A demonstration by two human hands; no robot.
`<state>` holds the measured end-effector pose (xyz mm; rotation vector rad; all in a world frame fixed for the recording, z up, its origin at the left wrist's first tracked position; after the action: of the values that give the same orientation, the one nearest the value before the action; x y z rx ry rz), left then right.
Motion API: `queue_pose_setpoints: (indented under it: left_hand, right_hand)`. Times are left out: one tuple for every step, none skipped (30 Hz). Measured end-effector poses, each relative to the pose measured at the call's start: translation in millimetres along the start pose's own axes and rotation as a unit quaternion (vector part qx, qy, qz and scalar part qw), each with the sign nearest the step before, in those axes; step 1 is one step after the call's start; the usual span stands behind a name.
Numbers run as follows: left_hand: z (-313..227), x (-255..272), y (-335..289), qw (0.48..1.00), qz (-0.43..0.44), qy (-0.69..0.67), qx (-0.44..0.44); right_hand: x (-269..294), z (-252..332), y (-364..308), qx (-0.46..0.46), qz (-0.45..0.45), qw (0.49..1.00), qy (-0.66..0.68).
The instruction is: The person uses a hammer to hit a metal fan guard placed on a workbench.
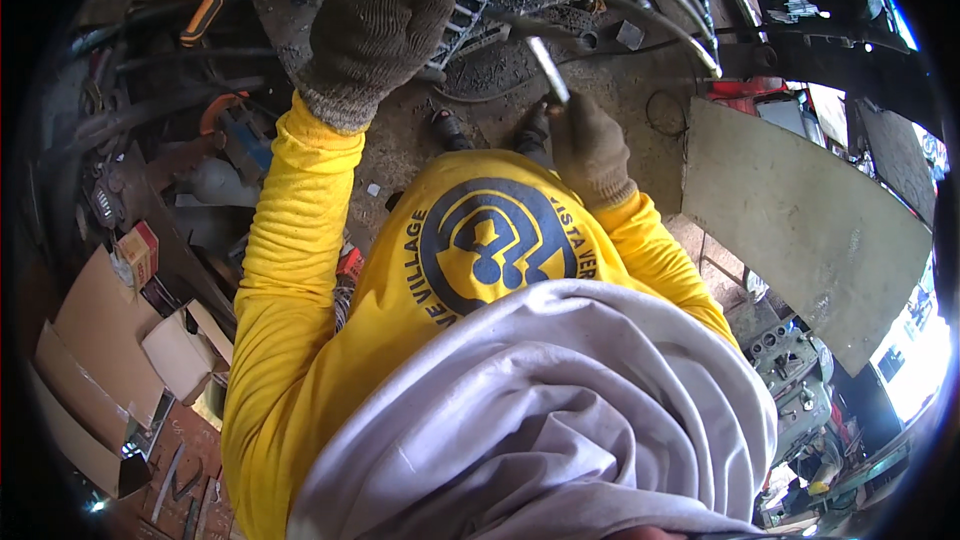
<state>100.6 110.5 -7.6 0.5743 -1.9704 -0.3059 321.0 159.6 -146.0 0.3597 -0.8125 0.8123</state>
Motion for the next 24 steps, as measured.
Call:
queue_pose_setpoints:
  left_hand:
    - [0.3,0.7,-0.7,1.0,-0.001,-0.007,0.007]
    - [0.7,1.3,-1.2,1.0,-0.002,-0.014,0.014]
    - [1.3,1.6,-1.7,1.0,-0.003,-0.021,0.021]
    - [1.6,1.6,-1.9,1.0,-0.008,-0.015,0.012]
    - [4.0,1.0,-2.8,1.0,-0.013,-0.009,0.003]
    - [4.5,0.8,-2.9,1.0,-0.018,-0.003,-0.006]
    - [3.4,1.7,-2.1,1.0,-0.019,-0.006,-0.012]
    - [1.5,2.3,-0.5,1.0,-0.021,-0.01,-0.019]
    - [-0.3,3.0,0.5,0.999,-0.022,-0.014,-0.026]
    - [-0.5,3.4,-0.3,0.999,-0.022,-0.023,-0.021]
    - [-0.9,4.0,-1.3,0.999,-0.023,-0.032,-0.017]
    - [-0.7,4.6,-2.3,0.999,-0.023,-0.04,-0.012]
    - [-1.6,4.0,-1.9,0.999,-0.024,-0.033,-0.02]
    - [-2.1,3.1,-1.1,0.999,-0.026,-0.026,-0.028]
    - [-3.0,2.4,-0.6,0.999,-0.027,-0.018,-0.037]
    - [-1.9,2.2,0.4,0.999,-0.019,-0.038,-0.028]
    - [-0.8,2.6,1.4,0.998,-0.012,-0.057,-0.02]
    - [0.4,2.6,2.2,0.997,-0.004,-0.076,-0.012]
    - [1.8,3.2,2.6,0.998,-0.011,-0.061,-0.016]
    - [1.4,3.3,0.8,0.998,-0.013,-0.051,-0.017]
    - [0.5,3.1,-0.9,0.999,-0.015,-0.04,-0.02]
    - [0.7,2.4,0.1,0.999,-0.014,-0.048,-0.013]
    - [0.5,1.6,0.6,0.998,-0.013,-0.057,-0.006]
    - [0.5,1.4,1.3,0.998,-0.012,-0.065,0.001]
  right_hand:
    - [8.0,2.3,-3.6,-0.009,-0.022,1.0,0.016]
    - [17.9,11.5,-6.3,0.057,-0.084,0.991,0.086]
    - [11.9,8.3,-7.7,0.038,-0.056,0.997,0.047]
    - [5.6,5.6,-7.4,0.021,-0.032,0.999,0.008]
    - [0.4,2.7,-6.0,0.003,-0.007,0.999,-0.031]
    - [-9.1,5.5,2.6,0.032,0.029,0.999,-0.011]
    - [-7.8,7.1,3.5,0.034,0.02,0.999,-0.009]
    - [-6.3,8.9,3.6,0.035,0.011,0.999,-0.007]
    - [-5.0,10.0,4.3,0.036,0.001,0.999,-0.004]
    - [0.0,8.7,3.5,0.054,-0.023,0.998,0.014]
    - [6.7,12.7,2.2,0.082,-0.053,0.995,0.031]
    - [14.6,18.6,0.5,0.108,-0.083,0.989,0.049]
    - [23.0,23.0,-1.0,0.134,-0.115,0.982,0.064]
    - [17.6,14.4,-3.7,0.141,-0.118,0.981,0.062]
    - [3.2,5.0,0.1,0.106,-0.066,0.992,0.035]
    - [-10.7,-4.1,3.1,0.07,-0.014,0.997,0.008]
    - [-21.1,-12.2,3.0,0.034,0.037,0.999,-0.018]
    - [-18.1,-13.1,1.9,0.029,0.029,0.999,-0.022]
    - [-10.4,-10.0,5.1,0.029,0.004,1.0,0.006]
    - [1.2,-3.2,2.9,0.023,-0.019,0.999,0.035]
    - [8.8,0.5,-0.9,0.017,-0.041,0.997,0.063]
    - [14.1,4.2,-3.4,0.047,-0.084,0.988,0.121]
    - [12.7,2.0,-5.0,0.046,-0.097,0.988,0.108]
    - [9.2,0.2,-6.0,0.044,-0.111,0.988,0.094]
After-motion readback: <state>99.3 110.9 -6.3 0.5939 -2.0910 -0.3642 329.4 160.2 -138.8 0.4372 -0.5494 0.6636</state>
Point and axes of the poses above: each hand's wrist, its own y-axis towards the middle knuckle, its own x-axis out of the back of the hand, z = x × y, the point moved 9 cm from there along y, towards the middle knuckle, and after that the axes turned 14 degrees about x, right-handed, at the moved point
